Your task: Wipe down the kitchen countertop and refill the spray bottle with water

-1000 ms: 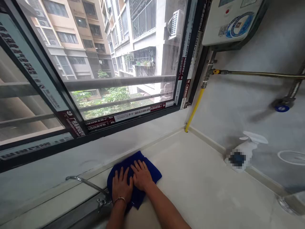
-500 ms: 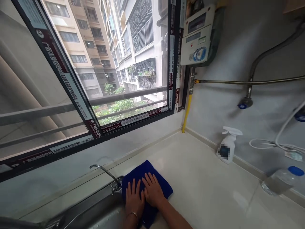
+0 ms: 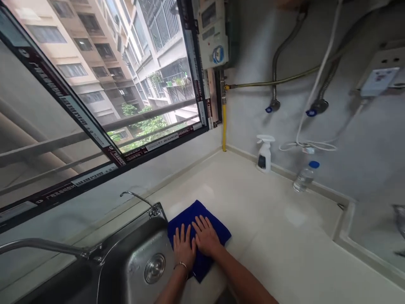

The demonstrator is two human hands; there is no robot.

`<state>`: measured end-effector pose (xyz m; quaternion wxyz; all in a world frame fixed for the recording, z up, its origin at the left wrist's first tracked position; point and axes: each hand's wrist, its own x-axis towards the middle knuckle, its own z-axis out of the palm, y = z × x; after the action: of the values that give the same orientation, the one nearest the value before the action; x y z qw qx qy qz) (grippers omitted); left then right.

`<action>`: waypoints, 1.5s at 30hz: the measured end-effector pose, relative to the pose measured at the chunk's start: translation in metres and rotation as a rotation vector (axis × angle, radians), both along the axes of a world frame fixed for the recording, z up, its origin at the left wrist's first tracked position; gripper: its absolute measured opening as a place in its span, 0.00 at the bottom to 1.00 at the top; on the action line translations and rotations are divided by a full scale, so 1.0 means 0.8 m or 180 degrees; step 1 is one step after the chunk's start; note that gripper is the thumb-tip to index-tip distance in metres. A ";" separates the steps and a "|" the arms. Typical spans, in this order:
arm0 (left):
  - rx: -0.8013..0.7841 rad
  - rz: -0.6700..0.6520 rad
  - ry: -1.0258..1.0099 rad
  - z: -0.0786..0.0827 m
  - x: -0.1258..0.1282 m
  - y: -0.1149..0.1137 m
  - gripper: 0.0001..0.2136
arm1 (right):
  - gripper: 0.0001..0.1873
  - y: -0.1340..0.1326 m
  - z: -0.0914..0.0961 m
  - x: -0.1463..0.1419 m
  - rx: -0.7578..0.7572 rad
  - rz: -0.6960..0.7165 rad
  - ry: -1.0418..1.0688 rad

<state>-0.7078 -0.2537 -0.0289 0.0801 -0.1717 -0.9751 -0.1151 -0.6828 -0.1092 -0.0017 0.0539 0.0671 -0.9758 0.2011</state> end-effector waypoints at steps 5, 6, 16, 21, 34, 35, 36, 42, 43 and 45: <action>-0.0035 -0.0159 -0.0081 0.014 0.049 0.005 0.25 | 0.30 0.003 0.006 0.057 -0.0069 -0.0155 -0.0006; -0.0049 -0.0193 -0.0080 0.016 0.057 0.006 0.25 | 0.29 0.004 0.007 0.067 -0.0095 -0.0173 -0.0012; -0.0212 -0.0491 -0.0020 0.021 0.108 0.022 0.25 | 0.28 0.023 0.009 0.141 -0.0212 -0.0349 0.0119; -0.0186 -0.0858 0.0051 0.010 0.111 0.046 0.25 | 0.28 0.046 0.007 0.174 -0.0239 -0.0566 0.0215; -0.0175 -0.2666 0.0570 0.005 0.194 0.183 0.28 | 0.31 0.123 -0.013 0.337 0.0017 -0.2084 0.0444; -0.0167 -0.2810 0.0595 0.005 0.206 0.195 0.28 | 0.32 0.127 -0.014 0.353 0.0063 -0.2215 0.0457; -0.0161 -0.2955 0.0609 0.005 0.219 0.207 0.28 | 0.32 0.131 -0.016 0.371 0.0109 -0.2348 0.0464; -0.0041 -0.3809 0.0446 0.008 0.315 0.269 0.31 | 0.33 0.145 -0.024 0.485 0.0530 -0.3203 0.0418; -0.0011 -0.3946 0.0390 0.008 0.333 0.278 0.31 | 0.33 0.146 -0.025 0.505 0.0618 -0.3346 0.0393; 0.0032 -0.4249 0.0257 0.007 0.371 0.294 0.32 | 0.34 0.144 -0.030 0.546 0.0786 -0.3633 0.0339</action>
<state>-0.4112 -0.0189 -0.0231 0.0290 -0.7420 -0.6554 -0.1380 -0.2462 0.0064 -0.0256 0.1944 -0.4532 -0.8697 0.0215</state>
